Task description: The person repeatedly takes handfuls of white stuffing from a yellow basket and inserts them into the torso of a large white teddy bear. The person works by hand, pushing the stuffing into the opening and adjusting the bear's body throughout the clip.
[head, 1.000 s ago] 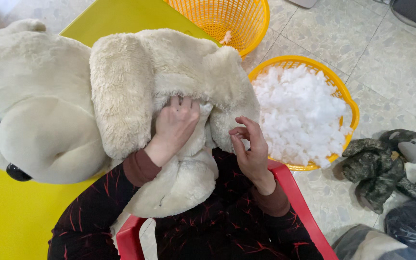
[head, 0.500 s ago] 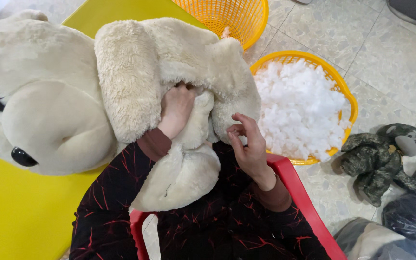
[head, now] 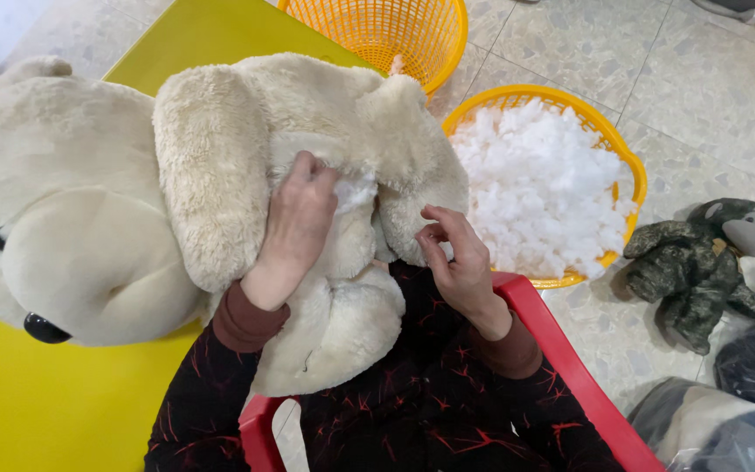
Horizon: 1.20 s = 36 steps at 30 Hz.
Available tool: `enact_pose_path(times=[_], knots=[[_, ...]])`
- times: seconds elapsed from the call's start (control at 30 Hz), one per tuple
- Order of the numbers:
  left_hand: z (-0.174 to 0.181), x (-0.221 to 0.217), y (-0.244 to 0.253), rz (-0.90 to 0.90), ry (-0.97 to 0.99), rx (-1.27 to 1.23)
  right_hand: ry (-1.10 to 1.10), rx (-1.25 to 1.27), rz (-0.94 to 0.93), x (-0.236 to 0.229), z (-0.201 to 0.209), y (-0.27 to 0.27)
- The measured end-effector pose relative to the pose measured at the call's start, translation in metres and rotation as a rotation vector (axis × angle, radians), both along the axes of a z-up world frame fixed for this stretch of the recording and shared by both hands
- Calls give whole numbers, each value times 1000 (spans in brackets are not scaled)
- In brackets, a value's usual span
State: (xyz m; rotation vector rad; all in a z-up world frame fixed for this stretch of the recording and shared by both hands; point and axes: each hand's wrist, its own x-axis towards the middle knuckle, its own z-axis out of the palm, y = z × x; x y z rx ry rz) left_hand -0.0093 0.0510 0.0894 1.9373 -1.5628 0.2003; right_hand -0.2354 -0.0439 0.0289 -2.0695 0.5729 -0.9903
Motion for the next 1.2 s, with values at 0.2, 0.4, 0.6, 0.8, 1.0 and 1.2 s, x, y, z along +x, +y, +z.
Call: enact_pose_path(times=[0.2,0.4,0.6,0.8,1.0,1.2], knots=[[22,-2,7,59,437,-152,-9,55,-16,-11,6,-10],[33,-8,-1,78,1006,-506,-63,73,-63,-32,13,-27],[47,-21,-6,-169,1451,-837,-146,238,7,-43,17,-31],[5,-120,-68,-494,1851,-849,-601,831,413,-49,19,-36],[-59,-207,-118,-569,1442,-358,-241,544,-187,-91,-10,-75],[-120,-227,-174,-514,1532,2,-96,536,-357,-202,-52,-142]])
